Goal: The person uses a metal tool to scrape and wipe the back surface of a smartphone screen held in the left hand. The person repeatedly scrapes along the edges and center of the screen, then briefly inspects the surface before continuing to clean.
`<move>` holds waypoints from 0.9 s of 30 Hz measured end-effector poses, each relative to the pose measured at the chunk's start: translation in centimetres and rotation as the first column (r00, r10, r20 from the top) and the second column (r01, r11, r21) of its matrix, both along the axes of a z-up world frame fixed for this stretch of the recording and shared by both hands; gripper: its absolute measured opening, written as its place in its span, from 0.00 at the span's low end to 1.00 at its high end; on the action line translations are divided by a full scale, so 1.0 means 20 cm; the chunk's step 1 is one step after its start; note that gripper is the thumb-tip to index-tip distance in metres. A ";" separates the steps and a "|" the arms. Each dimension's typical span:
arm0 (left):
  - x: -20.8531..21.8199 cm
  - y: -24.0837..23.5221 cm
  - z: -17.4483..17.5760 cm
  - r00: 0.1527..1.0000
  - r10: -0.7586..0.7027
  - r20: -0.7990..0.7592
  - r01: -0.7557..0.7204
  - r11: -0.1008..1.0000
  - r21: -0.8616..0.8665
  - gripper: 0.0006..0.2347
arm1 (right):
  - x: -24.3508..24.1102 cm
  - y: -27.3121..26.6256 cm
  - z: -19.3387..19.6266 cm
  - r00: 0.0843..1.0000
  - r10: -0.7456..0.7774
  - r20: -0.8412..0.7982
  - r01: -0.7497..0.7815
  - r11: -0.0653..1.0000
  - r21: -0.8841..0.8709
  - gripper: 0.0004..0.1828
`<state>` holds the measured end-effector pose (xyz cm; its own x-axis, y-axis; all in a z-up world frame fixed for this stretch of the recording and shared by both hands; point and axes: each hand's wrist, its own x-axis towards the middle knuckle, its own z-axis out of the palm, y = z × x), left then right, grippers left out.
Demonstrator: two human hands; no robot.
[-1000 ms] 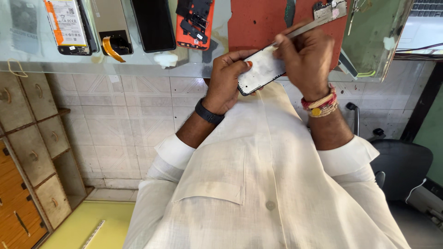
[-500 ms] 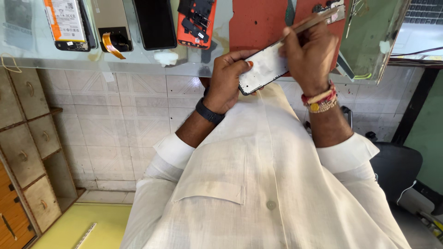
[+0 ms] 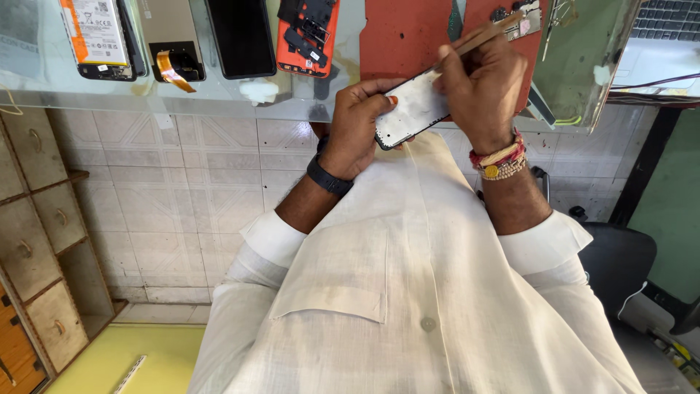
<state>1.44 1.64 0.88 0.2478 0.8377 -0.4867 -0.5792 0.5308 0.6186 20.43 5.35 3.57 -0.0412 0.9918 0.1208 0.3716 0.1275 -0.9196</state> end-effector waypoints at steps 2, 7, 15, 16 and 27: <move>0.00 -0.01 0.00 1.000 0.011 0.027 -0.010 1.000 -0.029 0.13 | -0.02 -0.02 -0.02 0.997 0.075 0.009 -0.075 0.997 -0.025 0.07; 0.00 0.00 0.01 1.000 -0.003 0.017 0.003 1.000 -0.025 0.13 | 0.01 0.04 -0.03 0.998 0.039 0.046 -0.040 0.999 0.009 0.09; -0.01 0.00 0.04 1.000 -0.010 0.023 0.011 1.000 -0.025 0.13 | 0.02 -0.01 -0.01 0.986 0.164 0.027 -0.164 0.986 0.007 0.06; -0.01 0.01 0.03 1.000 -0.010 0.007 0.010 1.000 -0.025 0.13 | 0.02 0.00 -0.02 0.992 0.121 0.019 -0.121 0.993 0.011 0.07; 0.00 0.00 0.03 1.000 -0.001 0.023 0.002 1.000 -0.018 0.13 | 0.05 0.00 -0.03 0.988 0.154 0.014 -0.154 0.988 -0.032 0.08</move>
<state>1.40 1.64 1.42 0.2602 0.8283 -0.4962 -0.5924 0.5428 0.5954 21.51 5.32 2.94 -0.1953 0.9768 0.0882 0.3647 0.1558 -0.9180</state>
